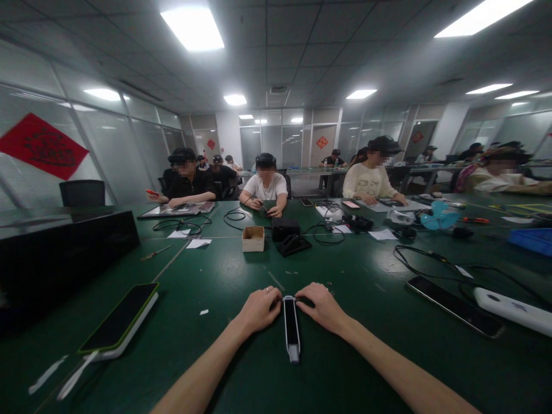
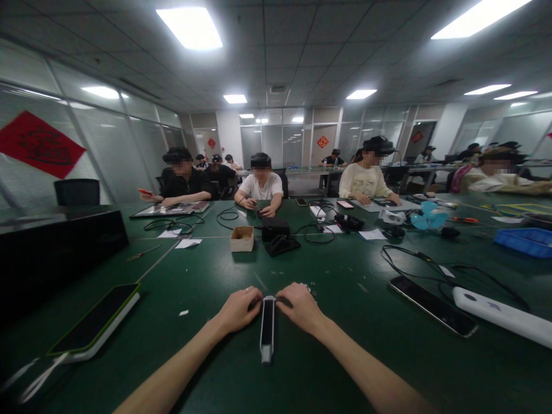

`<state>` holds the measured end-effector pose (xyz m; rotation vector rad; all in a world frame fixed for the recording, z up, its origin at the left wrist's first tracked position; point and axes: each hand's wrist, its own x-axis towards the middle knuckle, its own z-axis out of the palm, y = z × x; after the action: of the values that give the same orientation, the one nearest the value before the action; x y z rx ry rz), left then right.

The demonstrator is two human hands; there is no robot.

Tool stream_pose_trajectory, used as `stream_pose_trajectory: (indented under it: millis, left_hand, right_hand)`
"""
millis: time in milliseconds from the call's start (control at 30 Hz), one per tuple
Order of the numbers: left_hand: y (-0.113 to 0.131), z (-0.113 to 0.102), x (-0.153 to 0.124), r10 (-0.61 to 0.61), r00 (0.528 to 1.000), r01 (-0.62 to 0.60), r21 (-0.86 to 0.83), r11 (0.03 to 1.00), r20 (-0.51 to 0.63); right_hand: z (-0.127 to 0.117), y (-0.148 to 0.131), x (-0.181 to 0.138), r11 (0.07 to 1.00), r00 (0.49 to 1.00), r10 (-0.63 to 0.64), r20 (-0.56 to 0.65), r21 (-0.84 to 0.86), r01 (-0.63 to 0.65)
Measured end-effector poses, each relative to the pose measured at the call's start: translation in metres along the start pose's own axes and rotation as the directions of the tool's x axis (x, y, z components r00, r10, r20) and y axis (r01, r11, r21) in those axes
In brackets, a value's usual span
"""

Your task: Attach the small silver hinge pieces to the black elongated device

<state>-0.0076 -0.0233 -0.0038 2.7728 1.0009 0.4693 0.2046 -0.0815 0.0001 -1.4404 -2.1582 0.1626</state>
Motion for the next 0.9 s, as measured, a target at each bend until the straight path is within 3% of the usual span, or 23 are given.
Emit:
stream_pose_trajectory:
  millis: [300,900]
  left_hand:
    - [-0.0012,0.0026,0.001,-0.012,1.0,0.012,0.015,1.0,0.005]
    - [0.0012,-0.0014,-0.0003,0.005,1.0,-0.005,-0.018,1.0,-0.008]
  right_hand:
    - [0.006,0.0038,0.001,0.999,0.999,-0.031,-0.034,-0.029,0.03]
    - [0.0024,-0.0006,0.0025,1.0,0.999,-0.029,0.026,-0.008,0.029]
